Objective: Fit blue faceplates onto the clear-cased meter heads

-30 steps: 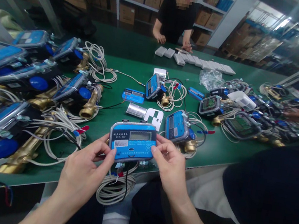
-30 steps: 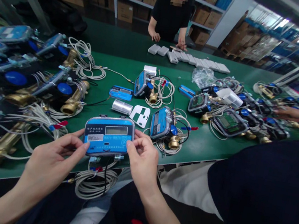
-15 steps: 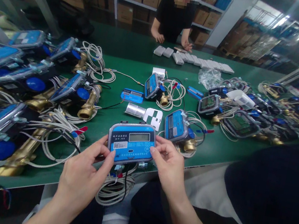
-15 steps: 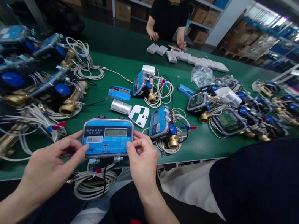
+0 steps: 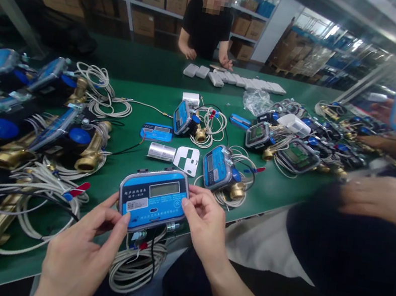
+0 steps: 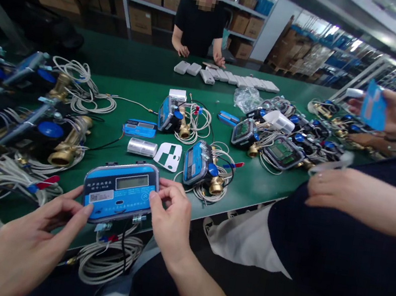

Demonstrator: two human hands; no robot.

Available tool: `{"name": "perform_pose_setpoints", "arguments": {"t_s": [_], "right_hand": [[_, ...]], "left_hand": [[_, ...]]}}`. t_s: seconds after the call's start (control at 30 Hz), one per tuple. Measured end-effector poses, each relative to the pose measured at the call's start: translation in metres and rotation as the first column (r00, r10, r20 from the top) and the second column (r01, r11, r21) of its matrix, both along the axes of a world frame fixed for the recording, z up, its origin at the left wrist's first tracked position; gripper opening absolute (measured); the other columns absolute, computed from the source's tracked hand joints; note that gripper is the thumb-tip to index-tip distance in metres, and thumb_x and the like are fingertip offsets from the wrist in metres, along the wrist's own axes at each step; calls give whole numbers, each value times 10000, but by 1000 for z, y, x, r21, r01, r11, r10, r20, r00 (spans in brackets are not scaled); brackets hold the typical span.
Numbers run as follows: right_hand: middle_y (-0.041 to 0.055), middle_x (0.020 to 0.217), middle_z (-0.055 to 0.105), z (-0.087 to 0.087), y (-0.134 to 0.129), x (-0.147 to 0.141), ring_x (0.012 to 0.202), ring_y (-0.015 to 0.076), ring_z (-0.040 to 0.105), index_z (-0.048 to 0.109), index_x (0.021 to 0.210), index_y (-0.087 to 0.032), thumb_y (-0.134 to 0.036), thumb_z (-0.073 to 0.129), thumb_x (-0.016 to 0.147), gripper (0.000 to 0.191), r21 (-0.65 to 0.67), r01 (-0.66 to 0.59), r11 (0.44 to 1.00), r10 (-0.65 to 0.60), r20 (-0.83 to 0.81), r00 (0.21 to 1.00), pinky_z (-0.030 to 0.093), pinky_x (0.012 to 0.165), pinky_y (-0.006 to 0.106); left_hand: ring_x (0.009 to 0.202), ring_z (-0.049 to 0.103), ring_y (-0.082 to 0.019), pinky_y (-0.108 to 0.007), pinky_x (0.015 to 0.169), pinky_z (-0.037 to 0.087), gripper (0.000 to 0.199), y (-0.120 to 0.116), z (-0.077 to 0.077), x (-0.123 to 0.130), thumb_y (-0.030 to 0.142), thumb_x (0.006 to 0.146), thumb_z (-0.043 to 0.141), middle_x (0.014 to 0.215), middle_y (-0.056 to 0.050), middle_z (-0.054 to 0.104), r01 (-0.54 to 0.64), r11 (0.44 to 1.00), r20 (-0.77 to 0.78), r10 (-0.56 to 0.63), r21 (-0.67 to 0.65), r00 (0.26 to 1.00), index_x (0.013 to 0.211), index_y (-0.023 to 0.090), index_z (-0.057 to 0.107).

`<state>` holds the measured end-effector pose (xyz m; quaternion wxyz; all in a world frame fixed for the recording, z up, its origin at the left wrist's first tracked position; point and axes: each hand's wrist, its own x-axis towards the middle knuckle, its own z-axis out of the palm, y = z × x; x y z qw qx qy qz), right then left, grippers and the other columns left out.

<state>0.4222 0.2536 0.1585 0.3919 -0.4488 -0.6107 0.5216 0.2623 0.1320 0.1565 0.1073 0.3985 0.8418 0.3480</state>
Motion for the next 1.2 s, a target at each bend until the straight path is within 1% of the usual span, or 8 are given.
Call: {"name": "perform_pose_setpoints", "arguments": {"t_s": [0.13,0.33,0.67,0.87,0.97,1.1,1.17,1.2], "right_hand": [[95,1076,656,-1,0,0,1012,242,640,579,628,-210,-244,648,808,196,4,-8,1000,8,13,1000,495,819,342],[97,1065,658,0,-2,-1,996,237,644,562,621,-206,-228,633,805,198,21,-3,1000,2,40,999,484,801,335],[93,1011,654,0,0,-2,954,222,650,527,601,-194,-185,613,792,210,64,-7,998,1,81,997,470,784,321],[92,1000,651,1,0,-2,932,219,649,517,595,-196,-172,599,785,209,89,-6,996,-4,117,993,467,772,318],[91,992,651,1,1,-2,925,220,650,505,590,-199,-185,594,787,217,104,-14,995,0,136,991,468,770,318],[96,984,650,1,3,-1,920,230,646,518,590,-202,-221,596,789,215,113,-30,993,13,151,988,472,753,322],[101,987,650,1,4,-1,919,239,644,529,591,-202,-244,601,790,216,117,-37,992,19,155,988,476,755,332],[103,985,651,0,5,-1,918,244,643,530,588,-203,-254,604,790,221,120,-42,992,22,159,987,477,762,340]], "left_hand": [[735,731,-258,-315,597,535,430,-1,1,0,641,795,503,1220,-66,695,-8,1000,-11,8,-9,1000,637,252,600],[873,731,-284,-285,524,513,411,-3,-2,-4,633,795,525,1240,-69,684,14,999,-4,-14,-42,1000,670,253,616],[621,711,-209,-267,518,507,376,2,8,0,586,746,553,1214,-63,697,-27,998,26,28,-48,999,623,240,635],[771,729,-264,-288,508,484,386,2,10,4,599,747,525,1256,-59,675,-42,995,56,47,-86,997,632,244,624],[812,724,-284,-344,630,522,412,1,8,-3,634,732,528,1278,-48,663,-9,993,75,18,-114,997,625,250,629],[972,696,-327,-421,840,534,435,4,6,-20,635,660,661,1024,-73,753,11,994,220,14,-112,975,563,234,524],[956,703,-310,-414,822,567,420,10,6,-29,575,591,779,988,-74,750,4,998,387,21,-64,922,703,230,568],[974,700,-298,-397,805,583,464,15,7,-34,529,559,826,1048,-77,737,15,1000,472,-6,-15,882,836,227,609]]}}
